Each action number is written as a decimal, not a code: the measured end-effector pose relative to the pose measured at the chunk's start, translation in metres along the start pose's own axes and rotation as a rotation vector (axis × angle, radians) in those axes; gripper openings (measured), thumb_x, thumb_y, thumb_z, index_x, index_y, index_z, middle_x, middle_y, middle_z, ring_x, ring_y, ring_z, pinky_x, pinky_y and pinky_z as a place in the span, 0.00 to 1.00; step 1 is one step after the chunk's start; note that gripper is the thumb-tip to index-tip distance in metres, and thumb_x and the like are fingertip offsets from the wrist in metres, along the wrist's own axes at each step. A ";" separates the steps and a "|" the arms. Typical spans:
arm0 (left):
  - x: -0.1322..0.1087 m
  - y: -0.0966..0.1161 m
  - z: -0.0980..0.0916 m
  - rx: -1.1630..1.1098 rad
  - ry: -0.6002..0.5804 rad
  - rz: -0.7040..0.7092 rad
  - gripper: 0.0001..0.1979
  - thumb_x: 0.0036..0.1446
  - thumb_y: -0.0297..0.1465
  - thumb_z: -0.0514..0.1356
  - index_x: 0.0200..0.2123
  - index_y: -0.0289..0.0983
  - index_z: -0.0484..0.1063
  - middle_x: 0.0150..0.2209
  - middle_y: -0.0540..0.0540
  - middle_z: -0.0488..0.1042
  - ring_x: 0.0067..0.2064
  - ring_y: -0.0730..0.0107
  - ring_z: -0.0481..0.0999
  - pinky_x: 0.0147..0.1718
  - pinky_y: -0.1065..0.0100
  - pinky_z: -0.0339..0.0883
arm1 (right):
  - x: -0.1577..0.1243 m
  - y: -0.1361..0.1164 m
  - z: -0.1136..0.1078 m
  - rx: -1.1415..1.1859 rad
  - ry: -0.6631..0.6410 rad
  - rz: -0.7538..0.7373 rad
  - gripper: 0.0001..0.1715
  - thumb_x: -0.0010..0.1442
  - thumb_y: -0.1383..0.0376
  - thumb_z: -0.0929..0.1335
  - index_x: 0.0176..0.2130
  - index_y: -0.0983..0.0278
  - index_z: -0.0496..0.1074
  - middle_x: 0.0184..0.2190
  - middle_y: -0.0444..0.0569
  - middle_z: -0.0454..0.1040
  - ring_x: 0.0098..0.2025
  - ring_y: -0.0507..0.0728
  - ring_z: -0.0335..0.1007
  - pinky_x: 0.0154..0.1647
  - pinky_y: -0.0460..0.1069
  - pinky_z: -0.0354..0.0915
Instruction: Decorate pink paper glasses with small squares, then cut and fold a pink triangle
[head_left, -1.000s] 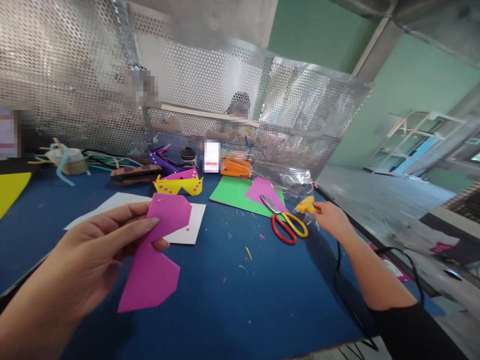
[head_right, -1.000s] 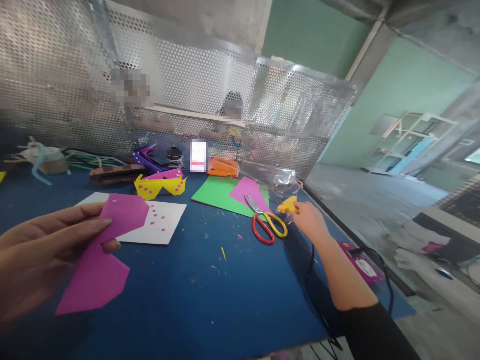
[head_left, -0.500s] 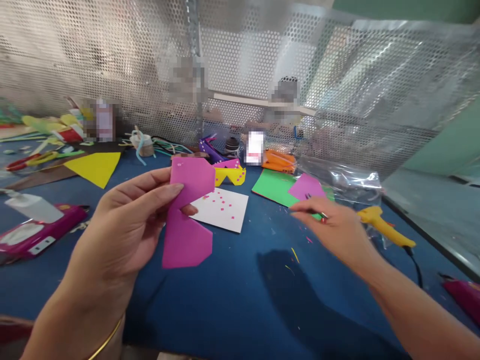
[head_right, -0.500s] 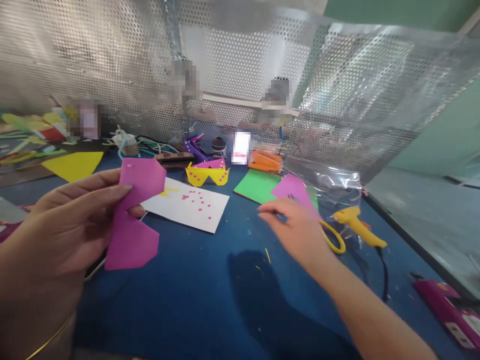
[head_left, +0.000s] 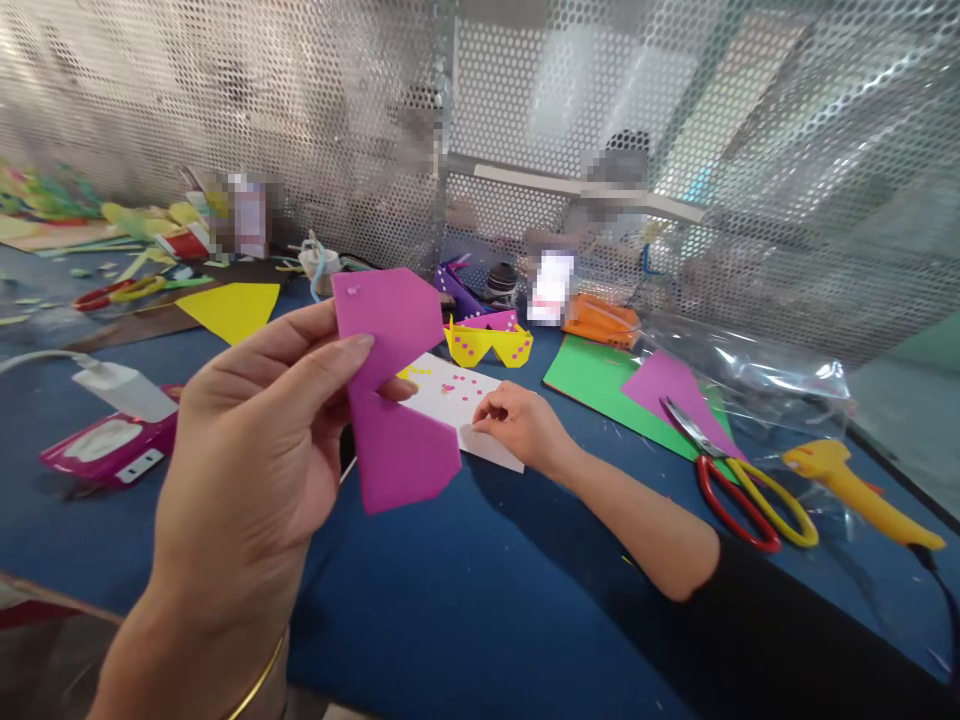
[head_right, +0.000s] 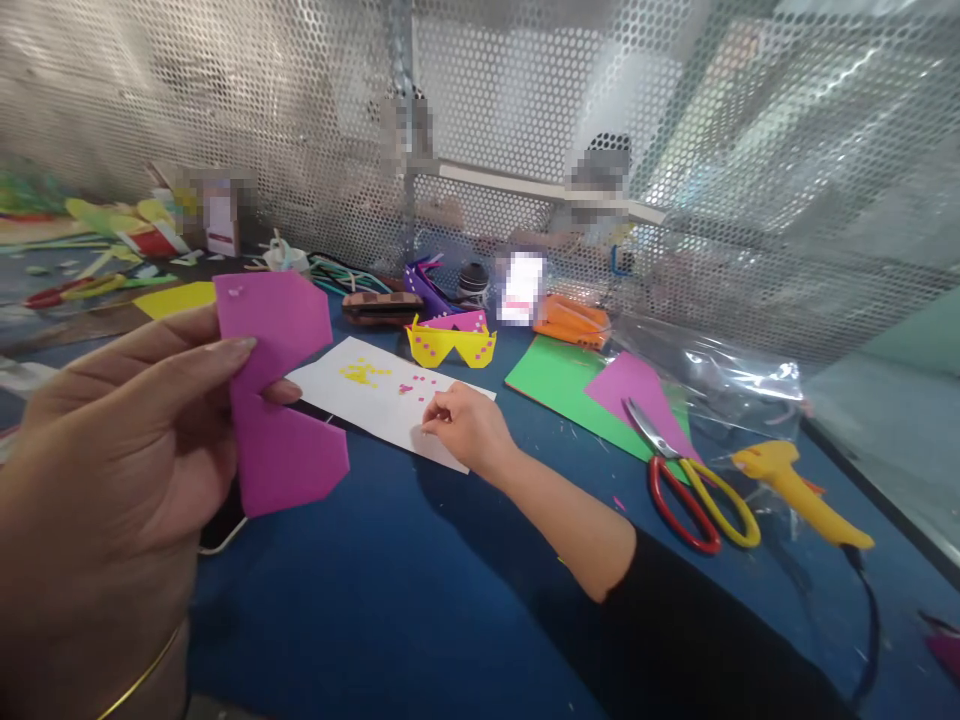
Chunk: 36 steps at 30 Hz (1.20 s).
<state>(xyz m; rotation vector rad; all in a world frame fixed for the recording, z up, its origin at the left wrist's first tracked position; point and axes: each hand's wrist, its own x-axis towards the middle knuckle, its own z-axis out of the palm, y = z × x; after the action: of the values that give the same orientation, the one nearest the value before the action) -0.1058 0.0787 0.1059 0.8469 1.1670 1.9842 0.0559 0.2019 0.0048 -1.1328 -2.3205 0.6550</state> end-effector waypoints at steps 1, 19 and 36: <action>0.000 0.000 0.000 -0.001 -0.013 -0.012 0.12 0.52 0.22 0.63 0.42 0.32 0.79 0.31 0.45 0.80 0.25 0.73 0.75 0.24 0.73 0.74 | 0.002 -0.001 0.003 -0.009 -0.009 0.001 0.04 0.54 0.70 0.72 0.28 0.62 0.75 0.29 0.42 0.69 0.31 0.50 0.64 0.33 0.47 0.58; -0.006 -0.005 0.006 -0.073 -0.144 -0.132 0.14 0.48 0.24 0.67 0.41 0.33 0.79 0.31 0.45 0.81 0.22 0.75 0.75 0.21 0.77 0.72 | 0.005 -0.003 0.008 -0.101 -0.063 -0.123 0.07 0.54 0.72 0.71 0.26 0.64 0.72 0.30 0.45 0.69 0.35 0.53 0.63 0.38 0.50 0.53; -0.018 -0.037 0.024 0.238 -0.492 -0.369 0.17 0.50 0.33 0.67 0.44 0.36 0.72 0.32 0.48 0.81 0.26 0.69 0.80 0.26 0.72 0.72 | -0.078 -0.014 -0.076 0.549 0.456 0.226 0.08 0.55 0.60 0.70 0.34 0.62 0.74 0.27 0.42 0.72 0.30 0.52 0.67 0.36 0.49 0.63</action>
<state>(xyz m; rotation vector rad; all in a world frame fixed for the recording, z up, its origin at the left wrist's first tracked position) -0.0682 0.0892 0.0780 1.0750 1.1716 1.2631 0.1357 0.1472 0.0564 -1.1344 -1.5173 0.9299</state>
